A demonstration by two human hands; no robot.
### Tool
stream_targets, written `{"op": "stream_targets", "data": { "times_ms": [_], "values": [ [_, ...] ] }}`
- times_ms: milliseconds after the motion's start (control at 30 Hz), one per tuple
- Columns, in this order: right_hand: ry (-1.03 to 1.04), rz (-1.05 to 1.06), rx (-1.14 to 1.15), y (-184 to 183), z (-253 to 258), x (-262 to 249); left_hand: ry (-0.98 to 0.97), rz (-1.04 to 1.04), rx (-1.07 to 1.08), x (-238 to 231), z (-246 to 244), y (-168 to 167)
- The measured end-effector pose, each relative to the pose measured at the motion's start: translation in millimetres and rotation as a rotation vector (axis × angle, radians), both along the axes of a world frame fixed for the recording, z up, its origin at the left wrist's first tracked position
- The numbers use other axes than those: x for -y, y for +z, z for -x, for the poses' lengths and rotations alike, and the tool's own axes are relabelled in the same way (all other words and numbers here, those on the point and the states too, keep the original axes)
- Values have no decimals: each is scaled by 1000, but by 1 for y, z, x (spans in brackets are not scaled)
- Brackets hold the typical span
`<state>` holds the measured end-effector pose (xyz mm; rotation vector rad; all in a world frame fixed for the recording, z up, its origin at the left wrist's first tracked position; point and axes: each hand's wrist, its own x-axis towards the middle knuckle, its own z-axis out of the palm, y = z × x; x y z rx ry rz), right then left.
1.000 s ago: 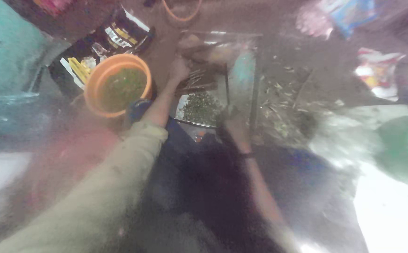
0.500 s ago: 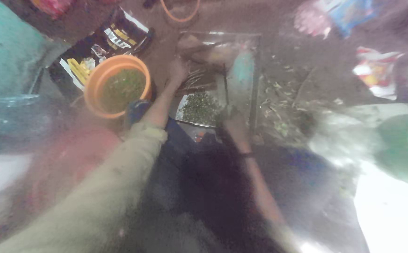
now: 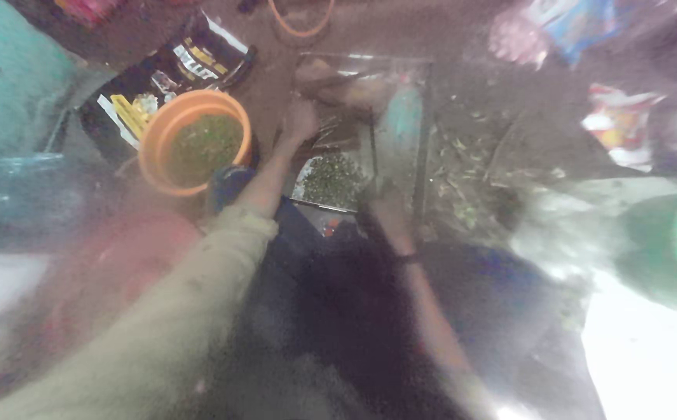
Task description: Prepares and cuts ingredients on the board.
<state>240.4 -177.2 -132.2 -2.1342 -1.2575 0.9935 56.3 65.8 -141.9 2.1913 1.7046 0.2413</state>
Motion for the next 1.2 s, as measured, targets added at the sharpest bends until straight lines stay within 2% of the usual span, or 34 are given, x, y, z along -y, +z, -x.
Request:
{"op": "stream_targets", "data": {
  "times_ms": [133, 367, 533, 733, 900, 1000, 1100, 1200],
  "values": [
    [11, -8, -10, -5, -1, 0, -131, 74, -104, 3, 7, 12],
    [21, 83, 56, -8, 0, -1, -69, 30, -248, 8, -3, 7],
    [50, 113, 96, -3, 4, -3, -115, 33, -248, 12, -6, 1],
    [58, 28, 38, -12, 0, 2, -145, -8, -189, 3, -7, -10],
    [14, 52, 1, 9, 4, 7, -159, -18, -221, -3, -9, -13],
    [48, 43, 12, 3, 5, -14, -158, -26, -209, 0, -8, -9],
    [110, 103, 89, -13, 12, -65, -175, -39, -190, -3, -7, -11],
    [154, 182, 283, -25, 30, -80, -135, -8, -182, 4, -10, -5]
  ]
}}
